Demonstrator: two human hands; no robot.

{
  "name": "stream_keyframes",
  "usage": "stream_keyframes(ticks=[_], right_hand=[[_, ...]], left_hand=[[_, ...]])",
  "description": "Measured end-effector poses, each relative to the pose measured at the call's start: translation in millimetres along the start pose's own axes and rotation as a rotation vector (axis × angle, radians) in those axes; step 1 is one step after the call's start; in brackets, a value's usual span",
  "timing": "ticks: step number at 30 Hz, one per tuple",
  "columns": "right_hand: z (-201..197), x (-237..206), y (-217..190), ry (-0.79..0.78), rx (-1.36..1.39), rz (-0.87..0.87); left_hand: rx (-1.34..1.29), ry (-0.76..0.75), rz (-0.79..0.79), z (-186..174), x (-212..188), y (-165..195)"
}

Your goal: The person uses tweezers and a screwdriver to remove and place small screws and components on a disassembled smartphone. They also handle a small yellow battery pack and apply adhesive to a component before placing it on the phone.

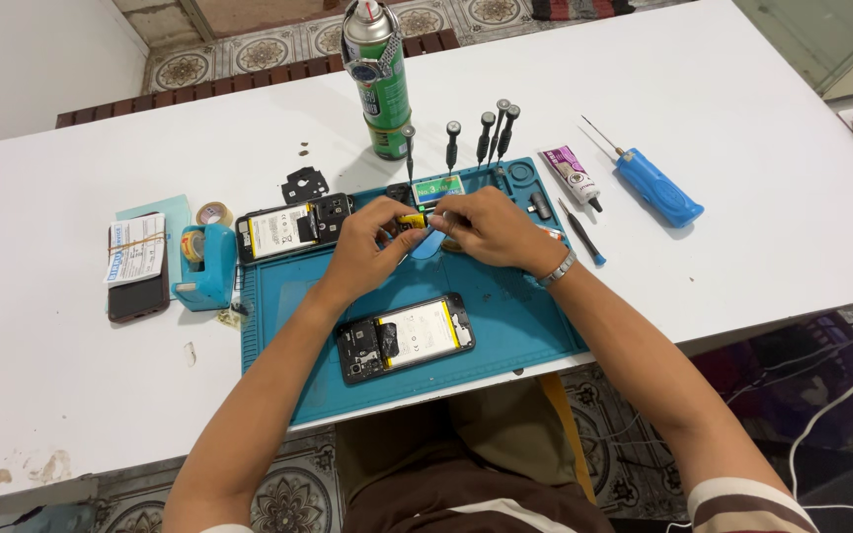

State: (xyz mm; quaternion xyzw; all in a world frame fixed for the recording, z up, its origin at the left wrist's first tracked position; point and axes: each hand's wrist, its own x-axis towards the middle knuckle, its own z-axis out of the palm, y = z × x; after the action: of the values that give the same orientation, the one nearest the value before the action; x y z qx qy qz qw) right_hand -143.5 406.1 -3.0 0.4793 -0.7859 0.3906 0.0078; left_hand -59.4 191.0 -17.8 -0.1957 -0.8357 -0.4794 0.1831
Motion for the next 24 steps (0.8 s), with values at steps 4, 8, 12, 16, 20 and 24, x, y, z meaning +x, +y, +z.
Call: stream_keyframes(ticks=[4, 8, 12, 16, 20, 24], right_hand=[[4, 0, -2, -0.071, 0.053, 0.117], [2, 2, -4, 0.026, 0.116, 0.085], [-3, 1, -5, 0.115, 0.091, -0.007], [-3, 1, -4, 0.127, 0.055, -0.056], [3, 2, 0, 0.130, -0.038, -0.120], [13, 1, 3, 0.103, -0.076, -0.121]], left_hand=[[0.066, 0.035, 0.078, -1, 1, 4], [0.088, 0.050, 0.076, 0, 3, 6], [0.097, 0.089, 0.030, -1, 5, 5], [0.105, 0.095, 0.049, -1, 3, 4], [0.124, 0.134, 0.090, 1, 2, 4], [0.168, 0.095, 0.084, -4, 2, 3]])
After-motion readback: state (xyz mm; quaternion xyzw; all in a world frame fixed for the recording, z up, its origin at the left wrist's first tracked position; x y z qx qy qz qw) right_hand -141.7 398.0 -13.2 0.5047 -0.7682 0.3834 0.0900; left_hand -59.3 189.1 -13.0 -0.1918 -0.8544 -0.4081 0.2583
